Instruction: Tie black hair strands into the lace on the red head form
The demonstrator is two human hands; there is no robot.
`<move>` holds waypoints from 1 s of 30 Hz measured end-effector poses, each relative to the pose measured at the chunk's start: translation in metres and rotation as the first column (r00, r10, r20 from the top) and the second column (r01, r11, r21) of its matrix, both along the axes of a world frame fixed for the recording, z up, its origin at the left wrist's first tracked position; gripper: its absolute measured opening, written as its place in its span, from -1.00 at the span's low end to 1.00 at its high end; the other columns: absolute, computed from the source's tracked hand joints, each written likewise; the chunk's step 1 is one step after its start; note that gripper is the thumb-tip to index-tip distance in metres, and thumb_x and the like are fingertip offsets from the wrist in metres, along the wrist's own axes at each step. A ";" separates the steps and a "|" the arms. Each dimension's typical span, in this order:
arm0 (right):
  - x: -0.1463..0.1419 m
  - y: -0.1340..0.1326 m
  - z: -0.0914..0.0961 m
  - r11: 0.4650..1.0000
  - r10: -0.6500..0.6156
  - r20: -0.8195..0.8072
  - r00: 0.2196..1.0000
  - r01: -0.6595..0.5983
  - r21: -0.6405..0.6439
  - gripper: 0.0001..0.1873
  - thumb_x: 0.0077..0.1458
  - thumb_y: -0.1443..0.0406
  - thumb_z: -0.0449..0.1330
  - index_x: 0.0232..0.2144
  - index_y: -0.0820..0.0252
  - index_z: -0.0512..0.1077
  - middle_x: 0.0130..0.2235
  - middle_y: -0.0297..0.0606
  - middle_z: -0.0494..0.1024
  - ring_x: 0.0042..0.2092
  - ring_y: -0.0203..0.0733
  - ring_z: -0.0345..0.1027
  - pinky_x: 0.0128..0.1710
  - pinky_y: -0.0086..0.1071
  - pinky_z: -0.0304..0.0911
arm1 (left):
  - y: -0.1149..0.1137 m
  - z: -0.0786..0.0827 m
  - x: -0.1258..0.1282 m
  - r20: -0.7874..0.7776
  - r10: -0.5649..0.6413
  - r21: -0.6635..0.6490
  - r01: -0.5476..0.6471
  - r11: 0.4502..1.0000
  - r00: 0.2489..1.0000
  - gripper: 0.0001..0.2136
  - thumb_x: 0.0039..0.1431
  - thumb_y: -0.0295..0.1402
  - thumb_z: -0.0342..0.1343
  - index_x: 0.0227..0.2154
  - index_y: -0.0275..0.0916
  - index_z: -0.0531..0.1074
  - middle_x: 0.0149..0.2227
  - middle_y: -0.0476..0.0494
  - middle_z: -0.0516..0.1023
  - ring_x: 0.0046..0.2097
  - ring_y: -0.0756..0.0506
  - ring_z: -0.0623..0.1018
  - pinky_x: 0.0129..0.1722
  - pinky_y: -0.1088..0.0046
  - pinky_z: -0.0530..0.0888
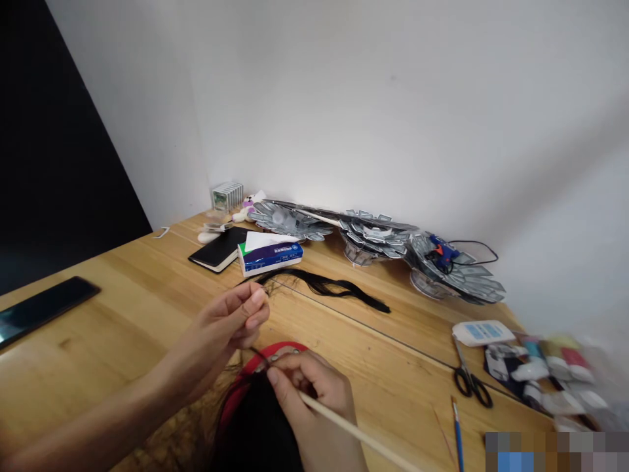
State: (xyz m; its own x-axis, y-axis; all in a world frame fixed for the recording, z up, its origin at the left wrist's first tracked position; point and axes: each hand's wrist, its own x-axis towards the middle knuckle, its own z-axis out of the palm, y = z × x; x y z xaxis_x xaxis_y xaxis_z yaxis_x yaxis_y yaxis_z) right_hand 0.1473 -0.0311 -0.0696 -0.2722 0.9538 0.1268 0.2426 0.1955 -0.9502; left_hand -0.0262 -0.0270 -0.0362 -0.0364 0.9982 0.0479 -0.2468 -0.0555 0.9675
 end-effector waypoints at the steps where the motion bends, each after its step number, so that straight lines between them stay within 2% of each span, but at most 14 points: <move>1: 0.001 0.000 0.002 1.000 0.004 -0.002 1.000 -0.004 -0.006 -0.78 0.13 0.14 0.34 -0.47 0.10 0.66 -0.51 -0.35 0.57 -0.48 -0.24 0.35 -0.44 -0.45 0.24 | -0.001 -0.001 -0.004 -0.103 0.020 0.041 -0.016 0.999 0.995 -0.65 0.37 0.00 0.06 -0.37 -0.16 0.22 -0.47 0.14 0.17 -0.50 0.04 0.10 -0.50 0.54 0.15; 4: 0.004 0.003 0.011 1.000 0.023 0.024 0.999 -0.022 -0.019 -0.69 0.17 0.07 0.30 -0.48 0.09 0.66 -0.52 -0.29 0.64 -0.45 -0.17 0.49 -0.41 -0.45 0.35 | -0.008 -0.006 -0.016 -0.426 0.013 0.122 0.044 0.992 0.905 -0.76 0.45 -0.20 -0.03 -0.33 -0.20 0.33 -0.44 0.07 0.27 -0.40 -0.02 0.27 -0.37 0.47 0.23; 7: 0.006 0.005 0.018 1.000 -0.011 0.056 0.998 0.011 0.008 -0.65 0.17 0.08 0.28 -0.56 0.09 0.63 -0.62 -0.34 0.55 -0.54 -0.19 0.42 -0.45 -0.45 0.37 | -0.018 -0.014 -0.023 -0.684 -0.058 0.122 0.192 0.974 0.727 -0.77 0.43 -0.40 -0.06 -0.39 -0.21 0.35 -0.44 0.00 0.39 -0.39 -0.06 0.37 -0.35 0.42 0.23; 10: 0.008 0.005 0.017 0.998 -0.034 0.092 0.995 0.028 0.059 -0.63 0.19 0.08 0.28 -0.59 0.08 0.61 -0.68 -0.39 0.44 -0.59 -0.23 0.31 -0.47 -0.45 0.36 | -0.026 -0.025 -0.026 -0.826 -0.054 0.150 0.310 0.939 0.562 -0.82 0.29 -0.56 -0.06 -0.36 -0.22 0.39 -0.38 -0.06 0.44 -0.39 -0.09 0.41 -0.39 0.43 0.24; 13: 0.012 0.004 0.012 0.999 -0.019 0.131 0.991 0.013 0.049 -0.64 0.25 0.07 0.27 -0.52 0.07 0.64 -0.63 -0.38 0.48 -0.57 -0.24 0.33 -0.50 -0.46 0.32 | -0.028 -0.034 -0.029 -0.886 0.002 0.206 0.389 0.898 0.464 -0.74 0.25 -0.63 -0.08 -0.20 -0.23 0.46 -0.24 -0.12 0.51 -0.34 -0.10 0.48 -0.41 0.45 0.29; 16: 0.016 0.003 0.008 0.999 -0.014 0.149 0.989 0.007 0.049 -0.60 0.27 0.06 0.26 -0.54 0.08 0.61 -0.61 -0.36 0.51 -0.57 -0.23 0.36 -0.52 -0.46 0.31 | -0.027 -0.044 -0.032 -0.893 0.067 0.286 0.446 0.848 0.445 -0.73 0.38 -0.62 -0.12 -0.12 -0.21 0.44 -0.18 -0.12 0.56 -0.29 -0.09 0.54 -0.37 0.48 0.35; 20: 0.018 0.004 0.006 0.998 -0.013 0.146 0.989 0.005 0.055 -0.59 0.29 0.07 0.25 -0.55 0.08 0.59 -0.62 -0.35 0.53 -0.59 -0.24 0.38 -0.56 -0.47 0.30 | -0.026 -0.058 -0.034 -0.848 0.160 0.411 0.436 0.801 0.505 -0.80 0.47 -0.54 -0.12 -0.13 -0.17 0.37 -0.25 -0.07 0.58 -0.29 -0.09 0.55 -0.35 0.48 0.37; 23: 0.020 0.005 0.007 0.998 -0.010 0.155 0.988 0.000 0.067 -0.62 0.29 0.09 0.25 -0.53 0.05 0.63 -0.64 -0.36 0.52 -0.61 -0.25 0.36 -0.59 -0.48 0.29 | -0.026 -0.065 -0.035 -0.812 0.185 0.454 0.401 0.796 0.554 -0.87 0.50 -0.50 -0.03 -0.03 -0.13 0.31 -0.27 -0.03 0.59 -0.30 -0.05 0.58 -0.35 0.54 0.40; 25: 0.020 0.006 0.009 0.998 -0.008 0.160 0.987 -0.002 0.063 -0.63 0.29 0.10 0.25 -0.51 0.04 0.65 -0.65 -0.36 0.52 -0.62 -0.25 0.36 -0.60 -0.48 0.28 | -0.028 -0.066 -0.035 -0.804 0.196 0.461 0.380 0.802 0.561 -0.76 0.49 -0.48 0.03 0.12 -0.12 0.25 -0.21 -0.06 0.62 -0.28 -0.05 0.61 -0.31 0.56 0.46; 27: 0.020 0.006 0.010 0.999 -0.004 0.165 0.986 -0.004 0.043 -0.63 0.29 0.10 0.25 -0.52 0.04 0.66 -0.65 -0.34 0.54 -0.63 -0.23 0.38 -0.60 -0.47 0.29 | -0.030 -0.064 -0.036 -0.815 0.216 0.457 0.367 0.810 0.538 -0.63 0.45 -0.48 0.08 0.22 -0.09 0.21 -0.15 -0.09 0.67 -0.21 -0.09 0.65 -0.25 0.55 0.50; 29: 0.020 0.007 0.011 0.999 0.002 0.170 0.985 -0.008 0.036 -0.60 0.29 0.09 0.25 -0.55 0.05 0.64 -0.64 -0.32 0.55 -0.62 -0.21 0.40 -0.58 -0.45 0.32 | -0.033 -0.060 -0.038 -0.828 0.206 0.437 0.369 0.820 0.522 -0.63 0.42 -0.47 0.12 0.20 -0.07 0.28 -0.12 -0.08 0.71 -0.10 -0.13 0.67 -0.18 0.54 0.53; 30: 0.021 0.008 0.011 0.999 0.007 0.174 0.985 -0.014 0.039 -0.59 0.29 0.09 0.25 -0.57 0.05 0.63 -0.64 -0.31 0.56 -0.61 -0.21 0.40 -0.58 -0.44 0.33 | -0.035 -0.057 -0.039 -0.822 0.188 0.425 0.358 0.832 0.538 -0.66 0.41 -0.45 0.13 0.17 -0.05 0.34 -0.11 -0.05 0.72 -0.07 -0.13 0.67 -0.13 0.55 0.54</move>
